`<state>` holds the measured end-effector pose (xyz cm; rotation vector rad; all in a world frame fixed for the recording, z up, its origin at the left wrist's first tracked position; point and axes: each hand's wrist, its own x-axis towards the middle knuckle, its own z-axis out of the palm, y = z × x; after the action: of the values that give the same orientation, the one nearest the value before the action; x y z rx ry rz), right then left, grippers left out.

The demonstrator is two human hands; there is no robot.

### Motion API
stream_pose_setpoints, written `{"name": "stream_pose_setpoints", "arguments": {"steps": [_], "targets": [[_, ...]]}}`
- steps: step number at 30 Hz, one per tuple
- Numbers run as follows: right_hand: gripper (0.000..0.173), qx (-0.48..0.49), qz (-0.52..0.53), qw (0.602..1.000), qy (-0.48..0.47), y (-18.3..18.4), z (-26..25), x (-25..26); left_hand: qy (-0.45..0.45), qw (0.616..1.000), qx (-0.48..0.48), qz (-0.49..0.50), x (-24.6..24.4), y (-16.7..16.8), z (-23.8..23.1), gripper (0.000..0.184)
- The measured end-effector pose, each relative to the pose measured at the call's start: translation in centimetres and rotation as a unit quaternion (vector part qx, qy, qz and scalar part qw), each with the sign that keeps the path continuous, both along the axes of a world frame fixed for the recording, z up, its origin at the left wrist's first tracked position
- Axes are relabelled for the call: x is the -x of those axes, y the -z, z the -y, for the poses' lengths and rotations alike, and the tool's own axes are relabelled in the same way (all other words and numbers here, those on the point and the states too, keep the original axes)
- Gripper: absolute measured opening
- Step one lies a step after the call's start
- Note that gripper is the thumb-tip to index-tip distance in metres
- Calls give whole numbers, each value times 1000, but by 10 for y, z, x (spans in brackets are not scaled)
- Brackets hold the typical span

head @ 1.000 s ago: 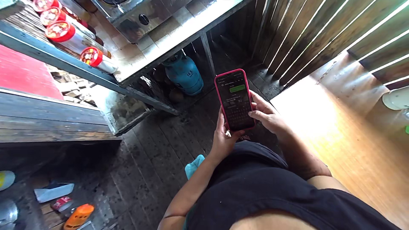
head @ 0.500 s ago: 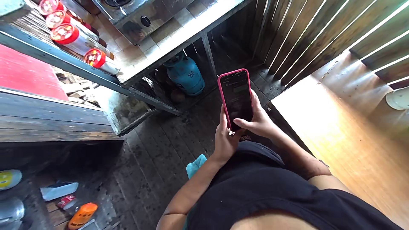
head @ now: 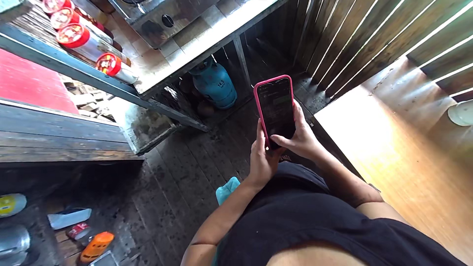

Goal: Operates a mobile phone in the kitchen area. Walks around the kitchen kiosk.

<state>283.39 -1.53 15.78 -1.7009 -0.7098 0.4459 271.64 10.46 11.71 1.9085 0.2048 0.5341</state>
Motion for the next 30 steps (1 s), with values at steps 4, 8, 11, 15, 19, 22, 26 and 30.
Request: {"name": "stream_pose_setpoints", "arguments": {"steps": [4, 8, 11, 15, 19, 22, 26, 30], "targets": [[92, -102, -143, 977, -120, -5, 15, -13, 37, 995, 91, -21, -1, -7, -4, 99], [80, -96, -160, 973, -134, -9, 21, -18, 75, 983, 166, -12, -1, -7, -4, 101], [75, -96, -137, 979, -120, -5, 20, -17, 79, 982, 173, -11, -2, -5, -3, 100], [66, -92, -144, 981, -90, -4, 20, -16, 80, 980, 181, -18, -2, -5, -3, 100], [81, -99, -159, 973, -131, -5, 23, -19, 87, 980, 180, -13, -4, -5, -3, 99], [100, -82, -135, 976, -148, -1, 24, -20, 78, 984, 162, -10, -4, -5, -2, 100], [104, -72, -123, 980, -136, -1, 23, -18, 76, 983, 164, -10, -4, -4, -2, 100], [99, -87, -102, 981, -137, 0, 23, -18, 75, 983, 168, -13, -3, -6, -1, 100]]}}
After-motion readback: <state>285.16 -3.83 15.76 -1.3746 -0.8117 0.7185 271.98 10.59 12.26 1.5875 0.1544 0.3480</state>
